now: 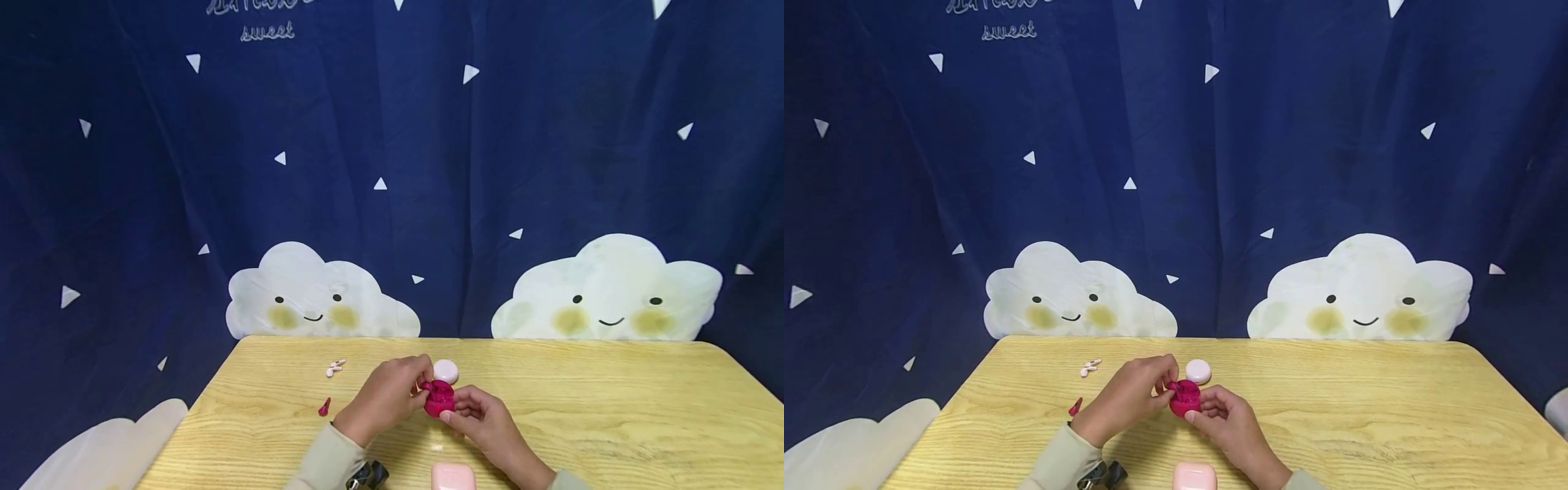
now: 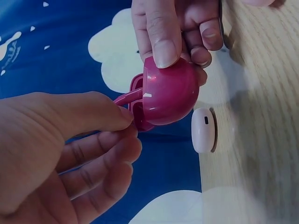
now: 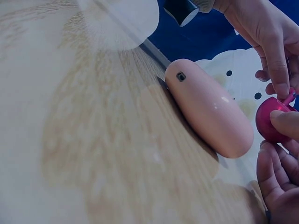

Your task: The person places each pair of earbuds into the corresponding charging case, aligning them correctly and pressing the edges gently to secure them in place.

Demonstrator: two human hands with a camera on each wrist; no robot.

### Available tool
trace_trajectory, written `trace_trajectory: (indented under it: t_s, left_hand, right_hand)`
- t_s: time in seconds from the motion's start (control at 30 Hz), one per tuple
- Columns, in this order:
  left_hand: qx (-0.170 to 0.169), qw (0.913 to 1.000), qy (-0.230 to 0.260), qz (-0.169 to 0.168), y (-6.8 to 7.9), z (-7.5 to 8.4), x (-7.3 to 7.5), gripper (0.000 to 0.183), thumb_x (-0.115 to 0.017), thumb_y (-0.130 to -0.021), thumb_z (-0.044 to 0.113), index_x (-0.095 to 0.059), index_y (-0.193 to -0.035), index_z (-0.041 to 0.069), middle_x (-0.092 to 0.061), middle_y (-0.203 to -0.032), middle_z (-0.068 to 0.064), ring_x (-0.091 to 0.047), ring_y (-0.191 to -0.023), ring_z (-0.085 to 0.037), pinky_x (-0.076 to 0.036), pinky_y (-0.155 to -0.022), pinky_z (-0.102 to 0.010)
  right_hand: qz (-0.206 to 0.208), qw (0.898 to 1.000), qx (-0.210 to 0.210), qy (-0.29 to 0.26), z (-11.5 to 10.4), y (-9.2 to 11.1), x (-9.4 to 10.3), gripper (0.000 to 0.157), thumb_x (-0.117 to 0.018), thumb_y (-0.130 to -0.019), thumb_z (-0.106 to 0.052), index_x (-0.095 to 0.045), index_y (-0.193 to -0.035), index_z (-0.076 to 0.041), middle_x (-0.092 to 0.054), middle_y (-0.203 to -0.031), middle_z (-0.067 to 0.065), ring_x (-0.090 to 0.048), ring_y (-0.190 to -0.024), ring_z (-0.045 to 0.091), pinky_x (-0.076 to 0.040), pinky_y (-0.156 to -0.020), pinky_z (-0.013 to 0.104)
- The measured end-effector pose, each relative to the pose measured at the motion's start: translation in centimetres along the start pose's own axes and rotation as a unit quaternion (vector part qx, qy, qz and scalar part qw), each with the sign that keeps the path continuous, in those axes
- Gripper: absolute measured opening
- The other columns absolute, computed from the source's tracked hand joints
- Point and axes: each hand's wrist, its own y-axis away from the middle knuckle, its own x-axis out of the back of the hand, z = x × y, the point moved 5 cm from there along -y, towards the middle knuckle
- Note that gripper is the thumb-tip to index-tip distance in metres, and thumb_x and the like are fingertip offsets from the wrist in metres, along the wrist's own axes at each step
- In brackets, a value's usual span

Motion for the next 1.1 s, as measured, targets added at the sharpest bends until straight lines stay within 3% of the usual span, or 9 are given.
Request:
trace_trajectory:
  t_s: [0.43, 1.1]
  left_hand:
    - [0.001, 0.9999, 0.003, -0.013, 0.11, -0.06, -0.30, 0.020, -0.073, -0.073, 0.015, -0.054, -0.079, 0.018, -0.056, -0.071, 0.011, -0.053, -0.062, -0.003, -0.036, -0.053, -0.010]
    - [-0.006, 0.9997, -0.019, -0.015, 0.23, 0.01, -0.32, 0.019, -0.074, -0.072, 0.018, -0.057, -0.079, 0.019, -0.055, -0.070, 0.012, -0.044, -0.060, 0.004, -0.034, -0.051, -0.010]
  right_hand:
    - [-0.003, 1.000, 0.008, 0.002, -0.14, -0.07, -0.09, 0.029, -0.067, -0.080, -0.013, -0.056, -0.099, 0.004, -0.061, -0.087, 0.020, -0.059, -0.069, 0.014, -0.052, -0.057, 0.033]
    - [0.012, 1.000, -0.011, 0.004, 0.05, -0.15, -0.07, 0.027, -0.067, -0.080, -0.012, -0.057, -0.100, 0.003, -0.061, -0.087, 0.019, -0.059, -0.069, 0.013, -0.052, -0.058, 0.033]
